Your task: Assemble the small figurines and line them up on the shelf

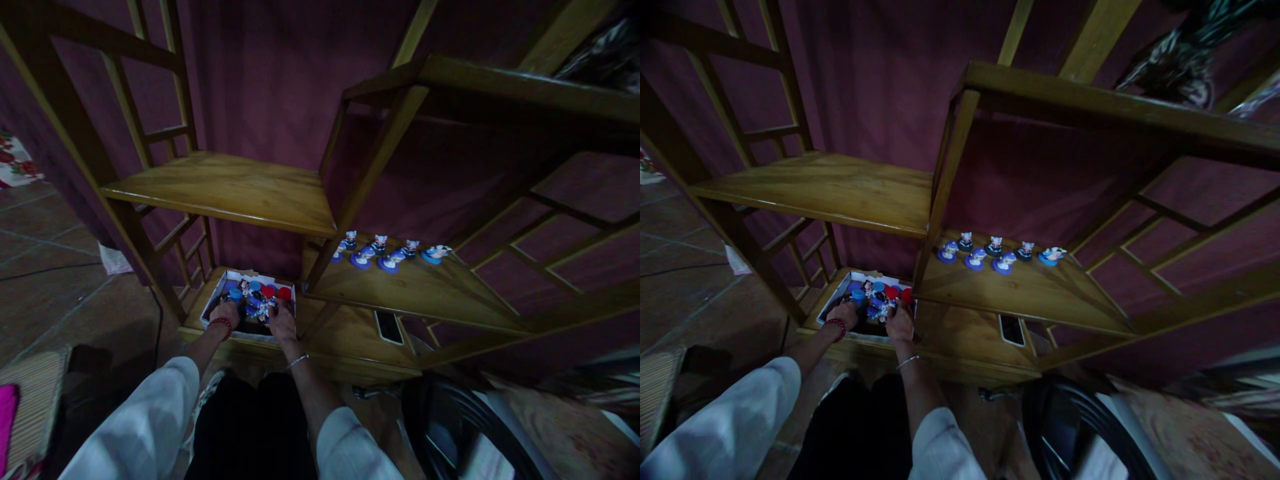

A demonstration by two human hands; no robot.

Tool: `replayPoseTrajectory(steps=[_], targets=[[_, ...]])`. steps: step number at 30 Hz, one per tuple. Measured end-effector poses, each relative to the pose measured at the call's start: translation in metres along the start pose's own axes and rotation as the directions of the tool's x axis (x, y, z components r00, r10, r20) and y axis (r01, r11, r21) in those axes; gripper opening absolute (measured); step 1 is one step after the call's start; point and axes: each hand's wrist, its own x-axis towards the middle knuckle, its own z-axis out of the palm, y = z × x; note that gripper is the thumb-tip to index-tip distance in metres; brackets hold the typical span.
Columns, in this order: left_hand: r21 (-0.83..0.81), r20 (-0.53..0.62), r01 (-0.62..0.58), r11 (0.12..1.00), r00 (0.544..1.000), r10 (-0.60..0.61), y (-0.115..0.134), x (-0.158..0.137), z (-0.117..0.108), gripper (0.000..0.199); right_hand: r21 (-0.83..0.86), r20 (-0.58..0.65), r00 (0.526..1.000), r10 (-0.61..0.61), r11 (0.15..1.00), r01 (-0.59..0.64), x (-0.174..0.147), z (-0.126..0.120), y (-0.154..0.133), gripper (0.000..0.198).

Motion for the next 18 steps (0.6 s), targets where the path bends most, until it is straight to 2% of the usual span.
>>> replayPoseTrajectory(steps=[4, 10, 18], targets=[[0.007, 0.007, -0.013, 1.000, 1.000, 0.013, 0.000, -0.001, -0.001, 0.033, -0.036, -0.005, 1.000, 0.009, 0.999, -0.009, 0.000, 0.001, -0.001, 0.032], [-0.014, 0.030, -0.018, 1.000, 0.999, 0.019, -0.006, 0.012, 0.004, 0.036, -0.075, 0.014, 0.999, 0.044, 0.996, -0.042, 0.000, 0.000, -0.004, 0.033], [-0.040, -0.003, 0.104, 0.994, 0.995, -0.104, -0.006, 0.015, 0.003, 0.035, -0.124, -0.008, 0.996, 0.084, 0.989, -0.085, 0.004, 0.008, -0.003, 0.027]])
